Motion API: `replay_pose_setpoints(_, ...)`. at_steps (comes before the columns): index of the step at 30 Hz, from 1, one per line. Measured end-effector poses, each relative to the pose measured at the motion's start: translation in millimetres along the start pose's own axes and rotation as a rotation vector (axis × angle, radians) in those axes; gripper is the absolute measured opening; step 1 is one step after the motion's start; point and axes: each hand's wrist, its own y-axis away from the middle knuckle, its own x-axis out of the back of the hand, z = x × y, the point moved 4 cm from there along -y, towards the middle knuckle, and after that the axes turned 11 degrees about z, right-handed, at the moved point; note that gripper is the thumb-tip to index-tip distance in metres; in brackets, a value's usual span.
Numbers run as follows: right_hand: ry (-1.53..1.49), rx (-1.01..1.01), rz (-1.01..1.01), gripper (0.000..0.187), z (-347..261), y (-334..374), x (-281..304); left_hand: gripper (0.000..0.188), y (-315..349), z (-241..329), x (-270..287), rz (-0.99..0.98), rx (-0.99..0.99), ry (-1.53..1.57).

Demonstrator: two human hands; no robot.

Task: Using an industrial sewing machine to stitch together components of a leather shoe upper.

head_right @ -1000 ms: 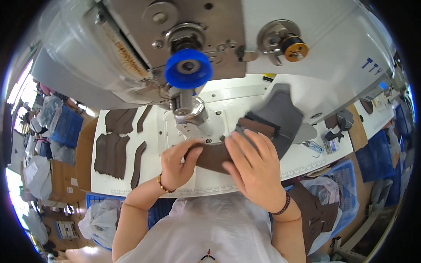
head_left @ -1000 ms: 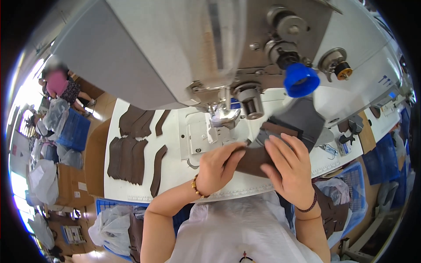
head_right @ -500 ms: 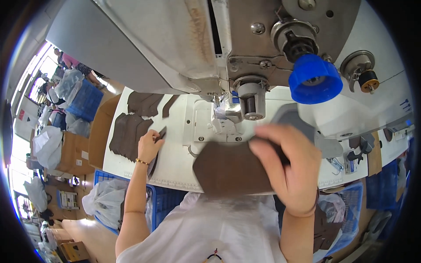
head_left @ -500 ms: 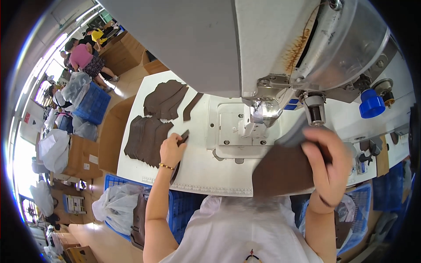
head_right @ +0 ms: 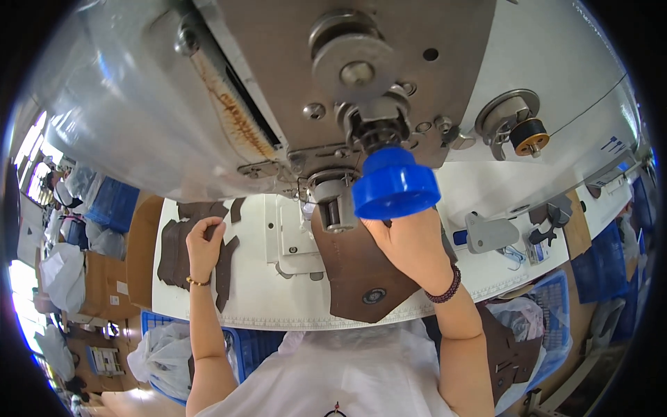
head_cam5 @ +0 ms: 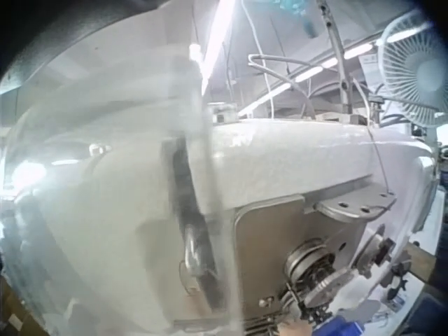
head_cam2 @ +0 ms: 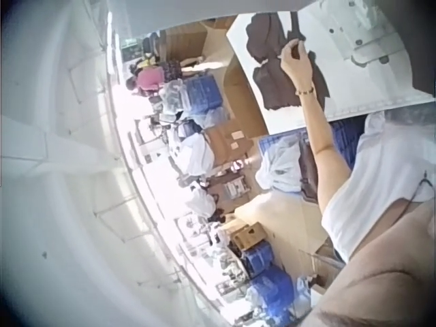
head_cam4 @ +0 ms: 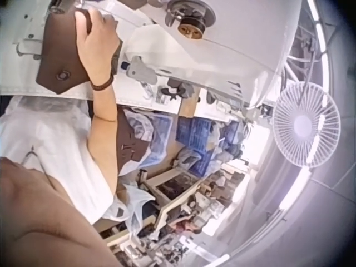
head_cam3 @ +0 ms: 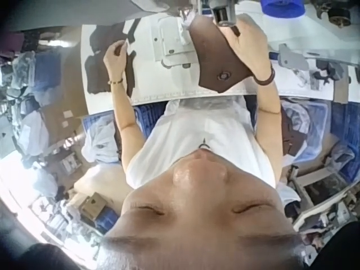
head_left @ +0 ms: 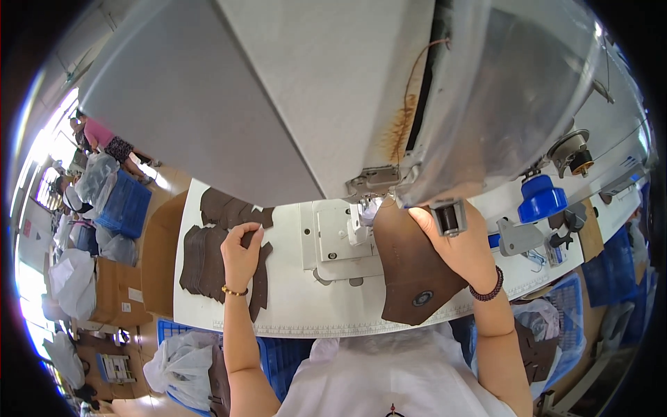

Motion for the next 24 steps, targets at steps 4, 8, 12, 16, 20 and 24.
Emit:
replay_pose_setpoints(4, -0.014, 0.113, -0.019, 0.021, 1.8, -3.4, 2.2, 0.042, 3.0, 52.6, -8.1, -0.325, 0.298, 0.898)
replay_pose_setpoints(8, -0.207, 0.078, 0.054, 0.025, 2.3, -12.5, 1.9, 0.062, 15.8, 86.2, -26.8, -0.512, -0.014, 0.816)
replay_pose_setpoints(12, -0.455, 0.09, -0.006, 0.023, 1.1, -15.7, 0.4, 0.044, 29.4, 141.6, -33.9, -0.225, -0.732, 0.267)
replay_pose_setpoints(16, -0.505, 0.04, -0.073, 0.02, 1.5, -18.3, -1.5, 0.03, 38.4, 163.8, -41.6, 0.006, -1.096, 0.136)
replay_pose_setpoints(20, -0.393, 0.124, -0.059, 0.02, 7.1, -18.3, -6.1, 0.027, 41.7, 166.4, -49.4, -0.029, -1.155, 0.131)
replay_pose_setpoints(24, -0.321, 0.218, -0.047, 0.022, -2.4, -21.8, 0.4, 0.027, 43.0, 169.3, -50.6, -0.041, -1.142, 0.114)
